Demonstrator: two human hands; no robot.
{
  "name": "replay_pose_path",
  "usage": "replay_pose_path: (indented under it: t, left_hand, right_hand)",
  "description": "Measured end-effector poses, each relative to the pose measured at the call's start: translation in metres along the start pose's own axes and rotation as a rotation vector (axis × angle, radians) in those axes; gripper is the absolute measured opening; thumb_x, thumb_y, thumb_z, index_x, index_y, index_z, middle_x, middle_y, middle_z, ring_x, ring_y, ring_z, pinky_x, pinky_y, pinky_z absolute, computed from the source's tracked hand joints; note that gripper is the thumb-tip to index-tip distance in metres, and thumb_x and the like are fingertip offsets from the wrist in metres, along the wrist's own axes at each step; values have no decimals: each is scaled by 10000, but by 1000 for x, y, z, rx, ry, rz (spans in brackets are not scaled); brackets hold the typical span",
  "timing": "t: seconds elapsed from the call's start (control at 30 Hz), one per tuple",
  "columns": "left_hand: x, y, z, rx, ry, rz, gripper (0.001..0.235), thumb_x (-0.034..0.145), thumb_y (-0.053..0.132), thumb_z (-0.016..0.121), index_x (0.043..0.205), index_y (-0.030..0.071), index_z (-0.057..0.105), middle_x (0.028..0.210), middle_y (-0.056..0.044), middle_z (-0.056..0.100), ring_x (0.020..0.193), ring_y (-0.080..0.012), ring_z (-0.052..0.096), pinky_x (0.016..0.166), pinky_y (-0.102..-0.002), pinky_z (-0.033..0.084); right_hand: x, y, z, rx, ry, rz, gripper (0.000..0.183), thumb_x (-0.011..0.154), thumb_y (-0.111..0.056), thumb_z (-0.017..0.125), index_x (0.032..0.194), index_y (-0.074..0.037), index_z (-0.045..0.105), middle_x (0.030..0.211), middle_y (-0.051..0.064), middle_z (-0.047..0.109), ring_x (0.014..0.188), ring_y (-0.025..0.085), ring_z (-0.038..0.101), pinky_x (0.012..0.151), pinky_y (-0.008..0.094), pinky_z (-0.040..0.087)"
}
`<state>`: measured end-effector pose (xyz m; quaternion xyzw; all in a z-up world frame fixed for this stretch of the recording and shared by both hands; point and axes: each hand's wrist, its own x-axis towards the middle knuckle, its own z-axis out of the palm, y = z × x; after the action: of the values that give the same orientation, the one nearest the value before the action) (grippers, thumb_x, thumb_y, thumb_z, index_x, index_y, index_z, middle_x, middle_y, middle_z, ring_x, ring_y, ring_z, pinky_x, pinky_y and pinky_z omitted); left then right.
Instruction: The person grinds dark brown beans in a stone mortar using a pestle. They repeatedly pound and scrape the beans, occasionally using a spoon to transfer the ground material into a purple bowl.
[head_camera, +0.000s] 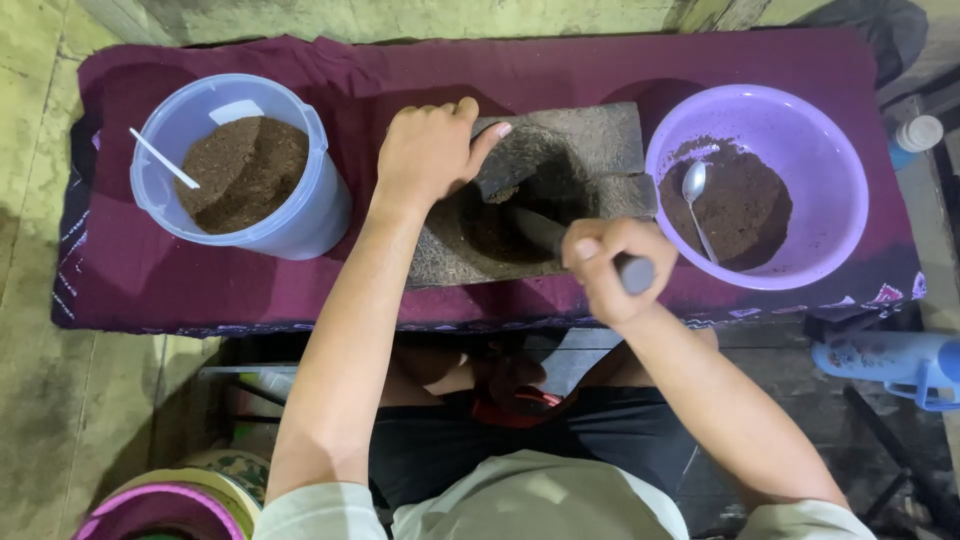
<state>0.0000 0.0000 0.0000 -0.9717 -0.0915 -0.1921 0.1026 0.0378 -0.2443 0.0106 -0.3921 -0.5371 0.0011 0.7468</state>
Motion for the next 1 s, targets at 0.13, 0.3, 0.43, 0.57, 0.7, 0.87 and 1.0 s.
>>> replay_pose_path:
  t: [0.13, 0.3, 0.43, 0.57, 0.7, 0.87, 1.0]
  left_hand:
    - [0, -3, 7, -41, 9, 10, 626, 1137, 578, 333, 884, 93, 636, 567, -34, 609, 436, -239, 587, 435, -385, 461]
    - [-1, -4, 3, -29, 232, -20, 405, 1076, 256, 424, 728, 161, 609, 535, 36, 571, 387, -154, 535, 365, -315, 404]
    - [-2, -14, 12, -247, 141, -266, 393, 1066, 300, 447, 742, 130, 588, 528, -13, 563, 407, -248, 559, 393, -419, 427]
    - [-1, -17, 24, -269, 122, -398, 537, 1065, 374, 458, 610, 121, 589, 534, -22, 576, 439, -244, 544, 411, -400, 398]
    - [5, -29, 35, -213, -95, -395, 465, 1065, 323, 487, 673, 196, 701, 594, -45, 639, 503, -312, 630, 429, -409, 460]
    - [9, -24, 17, -236, -229, -388, 351, 983, 219, 468, 679, 122, 614, 663, -97, 670, 587, -352, 658, 513, -455, 490]
    - [9, -17, -8, -381, -234, -395, 655, 1141, 388, 292, 605, 104, 537, 562, -96, 597, 480, -332, 588, 508, -473, 433]
  right_hand:
    - [13, -8, 25, -85, -135, -41, 402, 1013, -47, 498, 646, -110, 346, 488, 0, 297, 377, 142, 302, 387, 285, 223]
    - [32, -9, 52, -252, -247, 27, 443, 988, -71, 584, 679, -124, 270, 564, -1, 302, 461, 135, 255, 464, 272, 214]
    - [46, 16, 60, -300, -256, 80, 406, 1011, -116, 616, 707, -121, 346, 617, -8, 344, 508, 129, 288, 502, 281, 254]
    - [66, 40, 65, -267, -241, 115, 392, 1030, -205, 610, 724, -128, 376, 640, -16, 415, 574, 122, 369, 580, 282, 326]
    - [83, 69, 69, -238, -216, 113, 410, 1042, -268, 587, 741, -131, 344, 676, -16, 396, 635, 119, 365, 815, 307, 485]
    - [100, 101, 60, -224, -106, 256, 375, 951, -107, 688, 698, -164, 417, 660, -37, 432, 620, 100, 386, 603, 292, 353]
    - [112, 122, 42, -160, -2, 319, 395, 958, -10, 664, 683, -178, 435, 576, -33, 447, 477, 107, 434, 481, 285, 417]
